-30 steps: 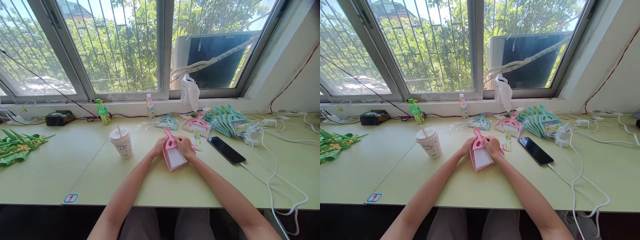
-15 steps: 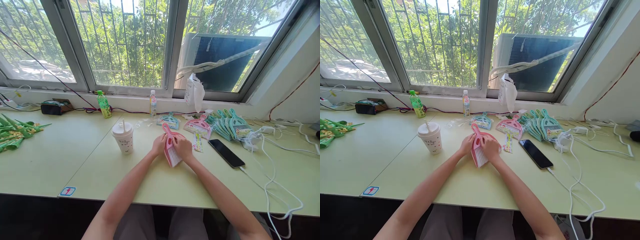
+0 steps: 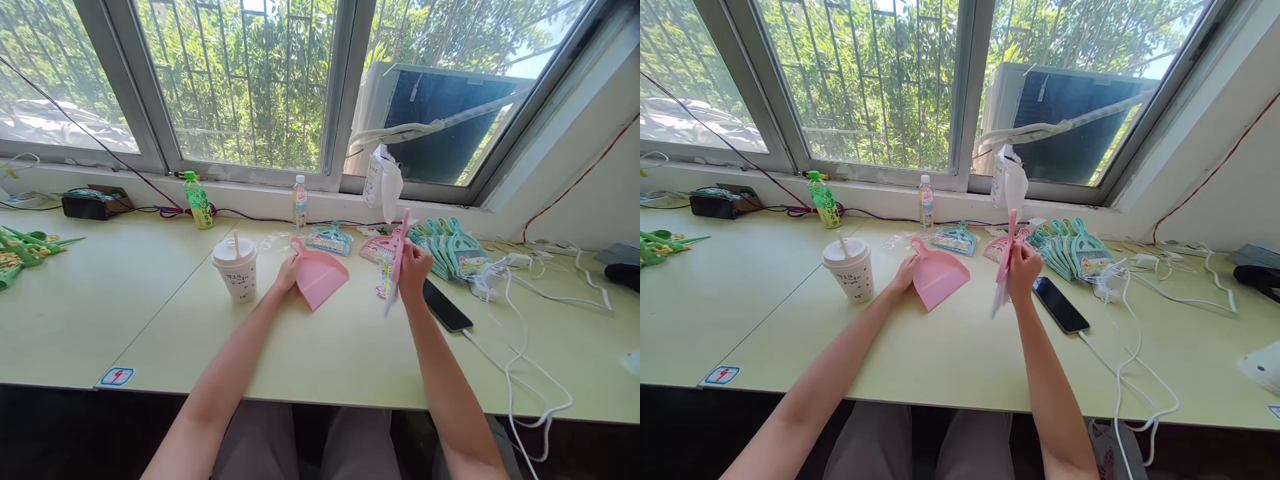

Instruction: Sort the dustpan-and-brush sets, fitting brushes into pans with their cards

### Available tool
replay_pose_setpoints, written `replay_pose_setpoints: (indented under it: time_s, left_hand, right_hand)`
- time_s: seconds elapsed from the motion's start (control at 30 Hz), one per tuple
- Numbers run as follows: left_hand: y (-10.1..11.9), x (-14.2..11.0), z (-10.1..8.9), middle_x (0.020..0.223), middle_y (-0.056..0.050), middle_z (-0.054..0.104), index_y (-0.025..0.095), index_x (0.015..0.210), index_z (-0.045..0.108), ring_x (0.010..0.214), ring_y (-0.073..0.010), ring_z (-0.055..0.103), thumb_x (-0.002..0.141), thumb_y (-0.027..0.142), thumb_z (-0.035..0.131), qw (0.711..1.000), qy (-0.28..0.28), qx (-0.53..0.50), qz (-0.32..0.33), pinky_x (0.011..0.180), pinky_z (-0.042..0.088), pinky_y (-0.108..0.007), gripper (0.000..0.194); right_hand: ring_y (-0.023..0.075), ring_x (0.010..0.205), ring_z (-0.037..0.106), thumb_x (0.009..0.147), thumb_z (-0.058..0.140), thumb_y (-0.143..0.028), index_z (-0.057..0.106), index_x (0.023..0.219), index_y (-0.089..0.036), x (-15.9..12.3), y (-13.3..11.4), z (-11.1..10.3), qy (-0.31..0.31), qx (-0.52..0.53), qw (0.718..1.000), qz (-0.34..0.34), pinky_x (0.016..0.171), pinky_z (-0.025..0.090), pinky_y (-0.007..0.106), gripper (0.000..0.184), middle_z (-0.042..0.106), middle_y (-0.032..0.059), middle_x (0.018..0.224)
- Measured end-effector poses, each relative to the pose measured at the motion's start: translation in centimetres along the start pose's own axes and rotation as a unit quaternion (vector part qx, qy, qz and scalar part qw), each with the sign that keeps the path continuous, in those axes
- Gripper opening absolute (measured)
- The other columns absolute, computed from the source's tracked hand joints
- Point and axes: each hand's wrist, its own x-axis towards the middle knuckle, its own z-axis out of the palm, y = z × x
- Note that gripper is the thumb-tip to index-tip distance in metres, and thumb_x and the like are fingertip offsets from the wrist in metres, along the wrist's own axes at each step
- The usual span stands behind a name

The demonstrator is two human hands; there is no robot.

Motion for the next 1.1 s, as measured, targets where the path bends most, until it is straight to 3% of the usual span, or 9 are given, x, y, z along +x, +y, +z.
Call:
replay_pose_setpoints:
  time_s: [0.07,0.23,0.37,0.63,0.77,0.87,1.0,1.03,1.1]
  left_hand:
    - [-0.3,0.3,-1.0,0.093,-0.009,0.066,0.014,0.088,0.063,0.083,-0.0204,0.058,0.090,0.039,0.032,0.998,0.005,0.066,0.008,0.071,0.041,-0.027,0.040]
    - [0.3,-0.6,-0.7,0.092,-0.011,0.067,0.018,0.087,0.066,0.087,-0.0245,0.059,0.089,0.037,0.035,0.949,-0.006,0.313,0.031,0.070,0.039,-0.029,0.036]
    - [0.7,-1.2,-0.3,0.090,-0.012,0.068,0.019,0.093,0.066,0.086,-0.0256,0.061,0.089,0.036,0.036,0.919,0.014,0.391,0.052,0.071,0.040,-0.031,0.035]
    - [0.7,-1.1,-0.7,0.083,-0.009,0.068,0.021,0.074,0.065,0.080,-0.0235,0.060,0.087,0.038,0.038,0.926,0.007,0.376,0.042,0.065,0.037,-0.028,0.034]
    - [1.2,-1.6,-0.2,0.071,-0.007,0.066,0.021,0.063,0.060,0.071,-0.0210,0.058,0.085,0.036,0.039,0.941,-0.007,0.336,0.043,0.060,0.034,-0.028,0.034]
    - [1.9,-2.4,0.5,0.055,-0.003,0.059,0.021,0.057,0.057,0.059,-0.0179,0.055,0.083,0.040,0.041,0.964,-0.072,0.253,0.040,0.058,0.033,-0.027,0.037]
    - [2.5,-3.5,1.5,0.049,0.000,0.055,0.020,0.063,0.061,0.053,-0.0158,0.053,0.085,0.042,0.036,0.956,-0.217,0.160,0.116,0.059,0.037,-0.026,0.040]
    - [2.6,-3.7,1.7,0.051,-0.001,0.056,0.019,0.063,0.061,0.053,-0.0153,0.053,0.085,0.038,0.036,0.950,-0.224,0.169,0.140,0.059,0.037,-0.026,0.039]
    - [2.7,-3.9,1.8,0.058,-0.002,0.057,0.019,0.065,0.061,0.057,-0.0153,0.052,0.084,0.031,0.037,0.936,-0.182,0.227,0.197,0.060,0.037,-0.027,0.033]
  right_hand:
    - [0.0225,0.069,0.056,0.091,0.026,-0.045,0.068,0.073,-0.014,0.4,1.3,-0.2,0.009,-0.076,0.996,0.048,0.066,0.040,0.033,0.055,0.064,0.0124,0.069]
    - [0.0279,0.083,0.062,0.085,0.046,-0.036,0.073,0.084,-0.016,-0.5,3.4,2.9,-0.176,-0.204,0.961,0.057,0.073,0.044,0.040,0.034,0.068,0.0162,0.085]
    - [0.0305,0.087,0.063,0.081,0.055,-0.037,0.074,0.086,-0.019,-1.0,3.7,4.2,-0.206,-0.225,0.952,0.029,0.074,0.044,0.044,0.026,0.069,0.0150,0.087]
    - [0.0289,0.083,0.063,0.071,0.063,-0.034,0.072,0.082,-0.017,-1.2,3.8,4.3,-0.209,-0.238,0.948,0.017,0.071,0.044,0.040,0.023,0.068,0.0128,0.085]
    - [0.0259,0.083,0.062,0.073,0.058,-0.038,0.068,0.085,-0.016,-0.2,3.9,3.2,-0.122,-0.166,0.978,0.044,0.068,0.042,0.034,0.027,0.068,0.0106,0.088]
    - [0.0221,0.082,0.061,0.078,0.053,-0.043,0.064,0.090,-0.019,0.5,3.2,1.8,-0.080,-0.073,0.994,0.023,0.067,0.040,0.030,0.029,0.068,0.0077,0.090]
    - [0.0182,0.081,0.061,0.077,0.057,-0.039,0.063,0.085,-0.021,-0.3,1.2,1.4,-0.192,-0.042,0.977,-0.085,0.064,0.037,0.026,0.021,0.068,0.0032,0.091]
    - [0.0177,0.081,0.060,0.076,0.058,-0.038,0.063,0.083,-0.021,-0.7,0.7,1.7,-0.221,-0.054,0.968,-0.109,0.064,0.036,0.025,0.019,0.068,0.0028,0.090]
    - [0.0172,0.081,0.060,0.076,0.059,-0.036,0.063,0.081,-0.021,-1.6,0.0,2.3,-0.254,-0.084,0.953,-0.145,0.064,0.036,0.025,0.016,0.067,0.0028,0.088]
